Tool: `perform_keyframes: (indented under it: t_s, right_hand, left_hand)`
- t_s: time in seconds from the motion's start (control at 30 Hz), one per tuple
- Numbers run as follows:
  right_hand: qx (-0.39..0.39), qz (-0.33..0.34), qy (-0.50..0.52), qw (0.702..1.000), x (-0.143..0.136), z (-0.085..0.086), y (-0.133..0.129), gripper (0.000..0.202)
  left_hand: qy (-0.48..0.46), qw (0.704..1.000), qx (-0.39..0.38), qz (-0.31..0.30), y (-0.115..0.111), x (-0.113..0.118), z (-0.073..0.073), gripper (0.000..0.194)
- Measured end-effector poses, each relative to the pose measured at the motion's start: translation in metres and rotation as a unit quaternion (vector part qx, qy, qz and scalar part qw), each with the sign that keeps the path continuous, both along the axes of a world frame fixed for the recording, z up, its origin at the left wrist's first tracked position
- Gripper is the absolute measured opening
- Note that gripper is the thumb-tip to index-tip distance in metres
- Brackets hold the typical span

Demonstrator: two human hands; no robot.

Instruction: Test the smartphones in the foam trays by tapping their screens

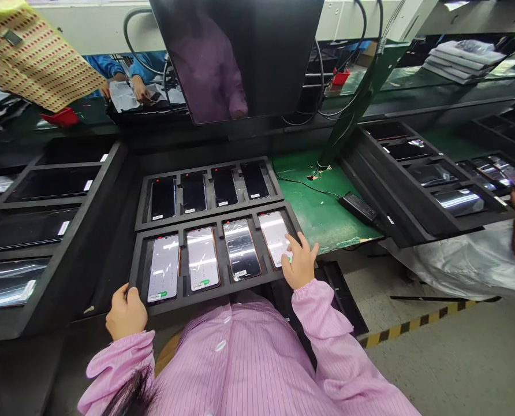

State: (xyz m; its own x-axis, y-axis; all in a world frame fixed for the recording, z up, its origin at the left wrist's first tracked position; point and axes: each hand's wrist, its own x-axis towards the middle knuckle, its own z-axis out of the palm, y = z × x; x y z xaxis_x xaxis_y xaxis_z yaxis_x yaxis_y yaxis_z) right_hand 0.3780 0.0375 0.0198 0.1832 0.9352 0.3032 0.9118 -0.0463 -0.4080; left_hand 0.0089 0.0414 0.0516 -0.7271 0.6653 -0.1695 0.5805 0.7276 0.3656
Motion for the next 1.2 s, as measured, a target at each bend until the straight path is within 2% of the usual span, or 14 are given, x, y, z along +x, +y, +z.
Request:
perform_keyframes:
  t_s: [0.1, 0.33, 0.57, 0.77, 0.83, 1.0, 1.2]
  right_hand:
    - [0.058, 0.006, -0.027, 0.998, 0.002, -0.004, -0.013, 0.019]
    - [-0.038, 0.017, -0.109, 0.993, -0.006, 0.005, -0.024, 0.026]
    - [-0.008, -0.107, -0.099, 0.989, 0.002, 0.000, -0.022, 0.032]
    - [-0.037, -0.004, -0.101, 0.994, -0.009, 0.006, -0.023, 0.028]
    - [-0.029, -0.019, -0.101, 0.994, -0.009, 0.005, -0.023, 0.028]
    - [-0.010, -0.117, -0.083, 0.990, 0.003, -0.003, -0.021, 0.033]
    - [0.003, -0.089, -0.074, 0.993, 0.000, -0.003, -0.020, 0.034]
  left_hand:
    - [0.002, 1.000, -0.005, -0.001, 0.000, 0.001, 0.001, 0.049]
    - [0.004, 1.000, -0.004, 0.000, 0.001, 0.000, 0.000, 0.049]
    - [0.012, 1.000, 0.011, -0.006, 0.000, -0.003, -0.005, 0.049]
    - [0.004, 1.000, 0.003, 0.000, 0.000, -0.003, -0.005, 0.050]
    - [0.004, 1.000, 0.004, -0.001, 0.000, -0.003, -0.005, 0.050]
    - [0.015, 1.000, 0.013, -0.008, -0.001, -0.003, -0.006, 0.049]
    - [0.014, 1.000, 0.009, -0.004, 0.000, -0.003, -0.005, 0.048]
